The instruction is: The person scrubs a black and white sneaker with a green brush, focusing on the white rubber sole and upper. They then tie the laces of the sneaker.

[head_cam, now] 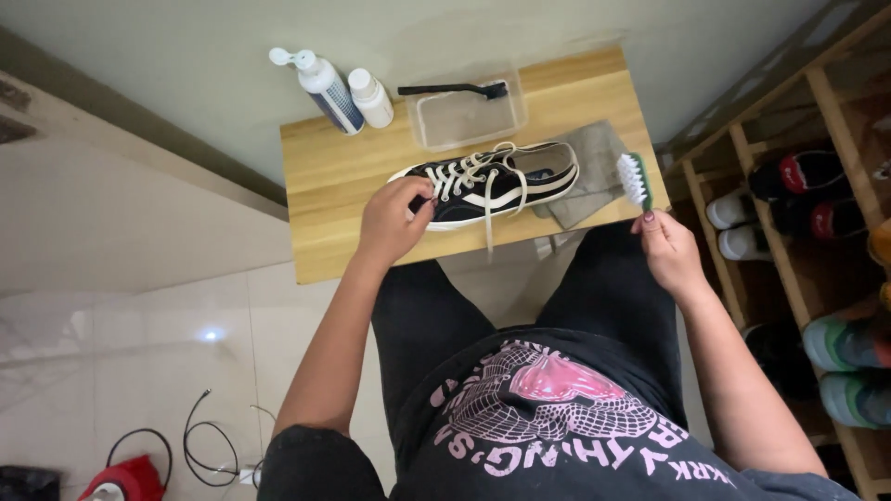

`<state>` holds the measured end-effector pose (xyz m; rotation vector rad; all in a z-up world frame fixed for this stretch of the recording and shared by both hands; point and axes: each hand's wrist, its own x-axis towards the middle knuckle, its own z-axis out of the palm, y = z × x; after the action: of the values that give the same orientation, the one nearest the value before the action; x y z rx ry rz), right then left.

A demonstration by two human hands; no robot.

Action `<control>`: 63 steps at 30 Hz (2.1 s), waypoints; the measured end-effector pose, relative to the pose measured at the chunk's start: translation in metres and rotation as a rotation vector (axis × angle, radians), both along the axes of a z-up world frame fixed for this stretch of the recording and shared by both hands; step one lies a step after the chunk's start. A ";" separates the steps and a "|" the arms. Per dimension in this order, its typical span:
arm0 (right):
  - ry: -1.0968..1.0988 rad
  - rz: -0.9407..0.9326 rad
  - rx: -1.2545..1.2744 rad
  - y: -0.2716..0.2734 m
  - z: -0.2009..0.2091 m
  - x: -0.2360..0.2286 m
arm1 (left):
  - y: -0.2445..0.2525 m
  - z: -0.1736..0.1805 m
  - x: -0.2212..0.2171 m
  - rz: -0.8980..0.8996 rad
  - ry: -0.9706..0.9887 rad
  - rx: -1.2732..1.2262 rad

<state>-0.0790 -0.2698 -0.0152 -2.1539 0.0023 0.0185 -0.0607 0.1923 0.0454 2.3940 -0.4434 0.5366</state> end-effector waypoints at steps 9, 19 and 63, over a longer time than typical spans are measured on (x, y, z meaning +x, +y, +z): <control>-0.009 0.015 0.026 0.004 -0.010 -0.001 | 0.007 -0.008 -0.006 0.036 -0.055 0.077; 0.009 0.032 0.045 0.005 -0.020 -0.008 | -0.064 -0.005 0.050 -0.371 -0.310 0.282; 0.150 0.005 0.317 -0.018 -0.092 -0.028 | -0.071 0.053 0.072 -0.580 -0.475 0.820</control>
<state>-0.1067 -0.2883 -0.1077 -1.8311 0.0761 0.1724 0.0110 0.1212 0.0986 2.6399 -1.7883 0.7382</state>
